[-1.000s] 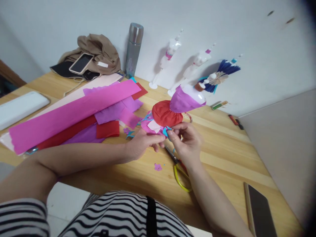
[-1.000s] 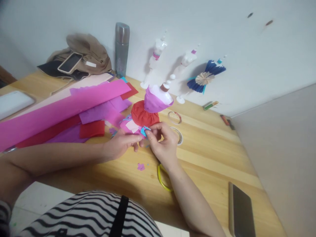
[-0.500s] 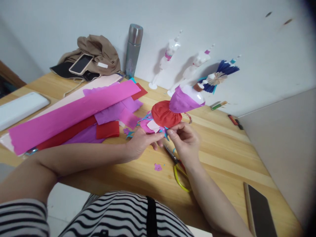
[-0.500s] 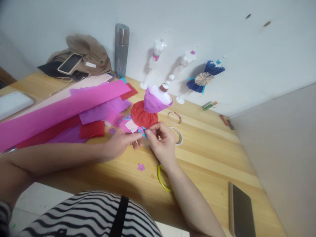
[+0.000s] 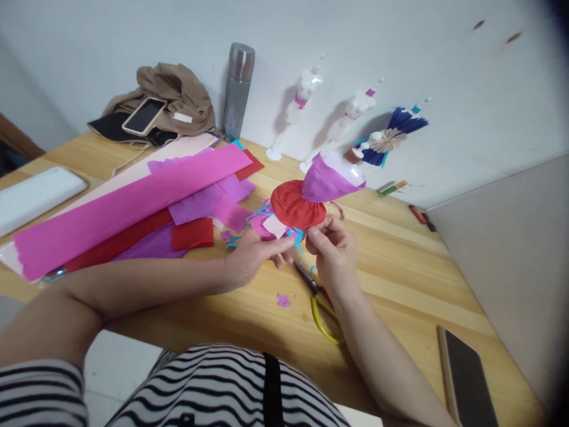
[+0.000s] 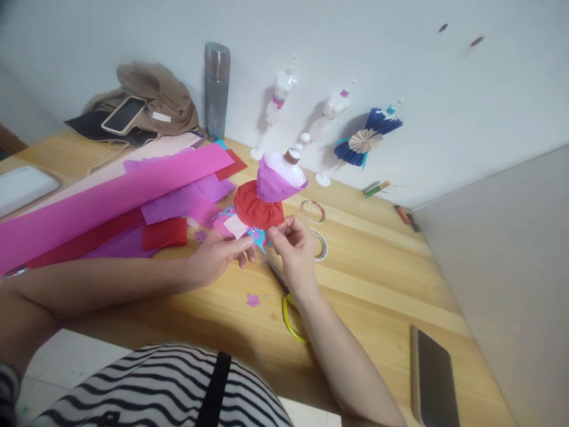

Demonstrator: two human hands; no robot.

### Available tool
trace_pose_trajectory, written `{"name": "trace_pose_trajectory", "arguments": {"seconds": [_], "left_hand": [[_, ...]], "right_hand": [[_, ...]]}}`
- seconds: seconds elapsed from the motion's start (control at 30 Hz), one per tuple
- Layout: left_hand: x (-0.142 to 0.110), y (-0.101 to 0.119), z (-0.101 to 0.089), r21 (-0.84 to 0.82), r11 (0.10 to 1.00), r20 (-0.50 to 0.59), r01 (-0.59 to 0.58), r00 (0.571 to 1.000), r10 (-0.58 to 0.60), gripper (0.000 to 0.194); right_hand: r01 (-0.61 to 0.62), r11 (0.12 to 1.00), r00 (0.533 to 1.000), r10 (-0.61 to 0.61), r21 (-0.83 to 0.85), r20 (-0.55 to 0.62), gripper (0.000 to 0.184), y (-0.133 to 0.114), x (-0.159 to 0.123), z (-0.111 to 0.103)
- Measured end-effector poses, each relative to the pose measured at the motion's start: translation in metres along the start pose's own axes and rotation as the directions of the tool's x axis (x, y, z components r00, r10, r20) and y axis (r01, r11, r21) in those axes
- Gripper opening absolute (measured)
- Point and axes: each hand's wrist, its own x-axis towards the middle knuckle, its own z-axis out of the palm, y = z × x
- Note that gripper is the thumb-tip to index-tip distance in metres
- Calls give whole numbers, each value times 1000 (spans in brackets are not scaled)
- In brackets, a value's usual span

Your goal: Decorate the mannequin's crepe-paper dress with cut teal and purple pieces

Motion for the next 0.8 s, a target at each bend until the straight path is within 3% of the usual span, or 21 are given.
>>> {"name": "trace_pose_trajectory", "arguments": {"seconds": [0.23,0.37,0.53,0.8], "left_hand": [[3,1,0,-54,996,-37,65,997,-67,37],[4,0,-1,-48,997,-38,56,998,-57,39],[5,-2,-2,-31,999,-59,44,997,-46,47],[8,-7,-5,-3,998,-95,65,993,-65,38]], "right_hand": [[-207,978,973,206,6,106,45,4,5,-9],[-317,943,942,302,98,145,45,4,5,-7],[-312,928,943,277,203,182,43,-2,7,-2],[-342,916,931,300,210,209,38,1,7,0]]}}
